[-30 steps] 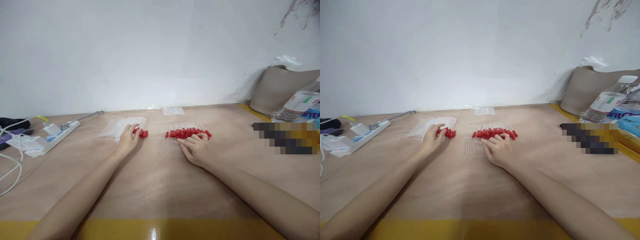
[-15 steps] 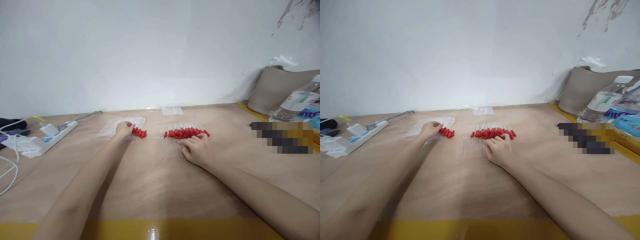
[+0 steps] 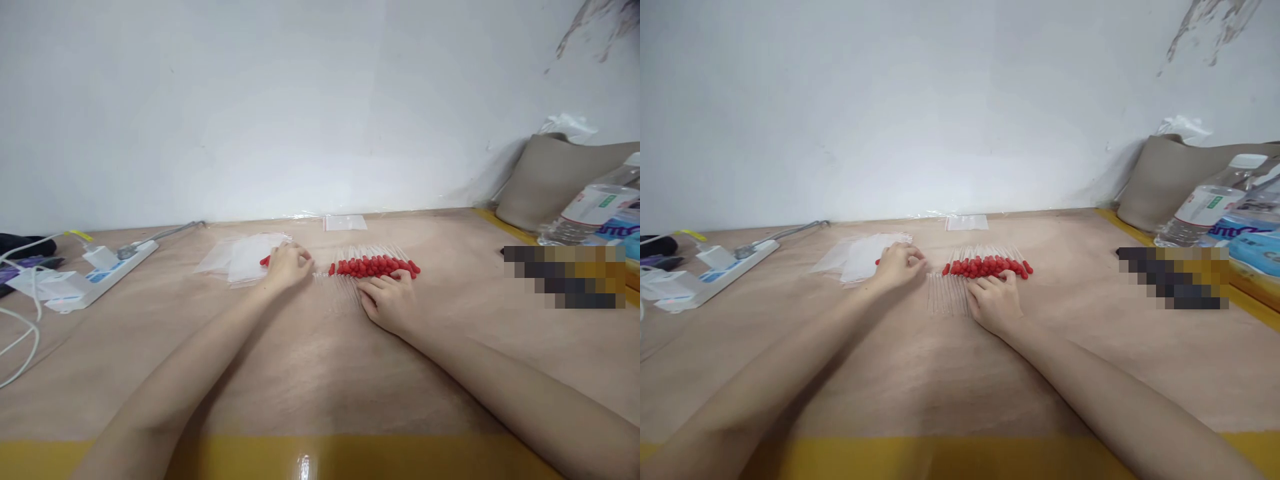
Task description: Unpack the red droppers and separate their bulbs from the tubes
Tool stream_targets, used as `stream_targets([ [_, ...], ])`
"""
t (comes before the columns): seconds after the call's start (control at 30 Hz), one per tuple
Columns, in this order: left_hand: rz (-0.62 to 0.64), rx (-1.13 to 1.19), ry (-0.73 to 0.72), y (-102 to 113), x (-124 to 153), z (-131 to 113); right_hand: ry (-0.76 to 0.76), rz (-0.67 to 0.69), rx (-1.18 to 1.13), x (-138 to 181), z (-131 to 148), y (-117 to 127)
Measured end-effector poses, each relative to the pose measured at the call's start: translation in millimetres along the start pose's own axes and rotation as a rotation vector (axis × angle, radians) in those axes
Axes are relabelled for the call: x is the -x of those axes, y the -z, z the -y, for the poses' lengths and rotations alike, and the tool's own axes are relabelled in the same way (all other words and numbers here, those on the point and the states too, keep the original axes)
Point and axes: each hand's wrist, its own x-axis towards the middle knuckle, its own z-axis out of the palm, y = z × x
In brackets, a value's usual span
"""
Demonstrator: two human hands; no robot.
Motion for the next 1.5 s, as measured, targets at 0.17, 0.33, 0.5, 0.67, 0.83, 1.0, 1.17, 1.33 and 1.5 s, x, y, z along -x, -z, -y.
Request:
stream_targets([
  [0.17, 0.135, 0.048, 0.06, -18, -2, -30, -0.012, 0.083, -0.016, 0, 7, 5],
  [0.33, 0.184, 0.047, 0.11, -27, -9, -38, -0.003, 0.159, -0.016, 0, 11, 7],
  [0.5, 0.208, 0.055, 0.156, -28, -14, -41, 0.0, 0.168, -0.037, -1, 13, 6],
  [0.67, 0.164, 0.073, 0.236, -22, -14, -38, -0.001, 0.194, -0.041, -3, 17, 7],
  [0.83, -0.043, 0.086, 0.225, -5, 5, -24, -0.014, 0.232, -0.015, -7, 23, 7],
  [1.0, -0.212, 0.105, 0.013, 7, 44, -5, -0.031, 0.259, -0.01, -10, 27, 3],
  [1.17, -0.24, 0.131, -0.113, 8, 74, 9, -0.079, 0.265, -0.061, -11, 30, 1],
  [1.33, -0.227, 0.136, -0.192, 5, 83, 14, -0.093, 0.252, -0.093, -9, 30, 0],
  [1.5, -0.202, 0.14, -0.28, 1, 83, 13, -0.178, 0.108, -0.156, -7, 20, -1],
])
